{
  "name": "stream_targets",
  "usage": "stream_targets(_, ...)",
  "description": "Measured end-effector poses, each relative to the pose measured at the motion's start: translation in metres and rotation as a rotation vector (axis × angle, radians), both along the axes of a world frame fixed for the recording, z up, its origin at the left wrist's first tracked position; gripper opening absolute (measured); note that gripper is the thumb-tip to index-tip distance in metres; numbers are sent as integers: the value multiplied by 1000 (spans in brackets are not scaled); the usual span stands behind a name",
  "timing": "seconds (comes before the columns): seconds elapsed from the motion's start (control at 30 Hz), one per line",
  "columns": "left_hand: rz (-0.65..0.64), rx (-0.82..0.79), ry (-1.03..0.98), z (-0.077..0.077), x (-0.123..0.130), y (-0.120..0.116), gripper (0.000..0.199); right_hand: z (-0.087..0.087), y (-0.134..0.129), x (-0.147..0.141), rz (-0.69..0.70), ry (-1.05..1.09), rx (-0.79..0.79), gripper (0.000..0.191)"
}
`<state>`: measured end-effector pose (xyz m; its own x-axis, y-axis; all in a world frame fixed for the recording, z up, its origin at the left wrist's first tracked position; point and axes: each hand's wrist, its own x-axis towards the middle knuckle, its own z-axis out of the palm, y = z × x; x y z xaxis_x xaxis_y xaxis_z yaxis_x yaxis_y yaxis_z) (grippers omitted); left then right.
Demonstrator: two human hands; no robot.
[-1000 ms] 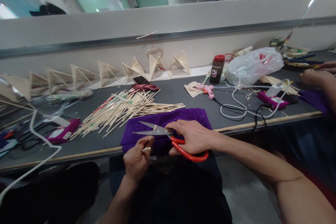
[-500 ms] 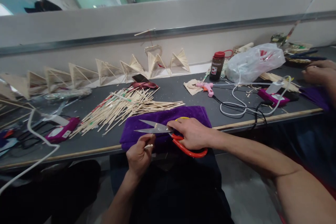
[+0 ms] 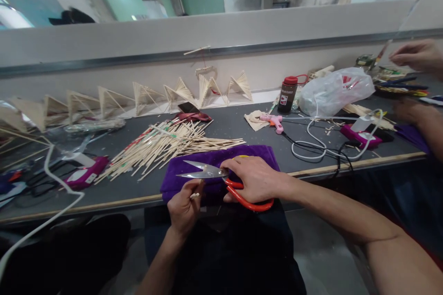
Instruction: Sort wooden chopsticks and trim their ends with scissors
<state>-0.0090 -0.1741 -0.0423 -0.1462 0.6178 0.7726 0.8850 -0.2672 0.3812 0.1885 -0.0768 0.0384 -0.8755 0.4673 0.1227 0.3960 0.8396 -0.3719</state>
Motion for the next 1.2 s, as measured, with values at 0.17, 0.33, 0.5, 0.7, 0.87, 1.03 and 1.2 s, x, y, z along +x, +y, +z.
stream_targets(0.17,-35,-39,-41,-1,1,-1,14,1,1,1,34,-17,-37,72)
stream_targets(0.33,-80,-176,-190,3,1,-5,16,0,3,4,50,-2,-84,72)
stream_targets(0.5,-77,-140,-196,3,-2,-5,15,-1,4,7,53,-3,-89,71)
stream_targets(0.7,-57,-115,-116,0,-2,-3,13,-2,2,6,46,3,-87,70)
stream_targets(0.87,-72,-85,-92,-2,-1,-2,12,-3,2,3,44,14,-90,72)
stream_targets(1.03,-85,-53,-78,-3,0,-2,11,-3,1,3,39,19,-96,72)
stream_targets(1.2,-84,-50,-72,-6,1,-2,11,-5,1,3,43,22,-112,72)
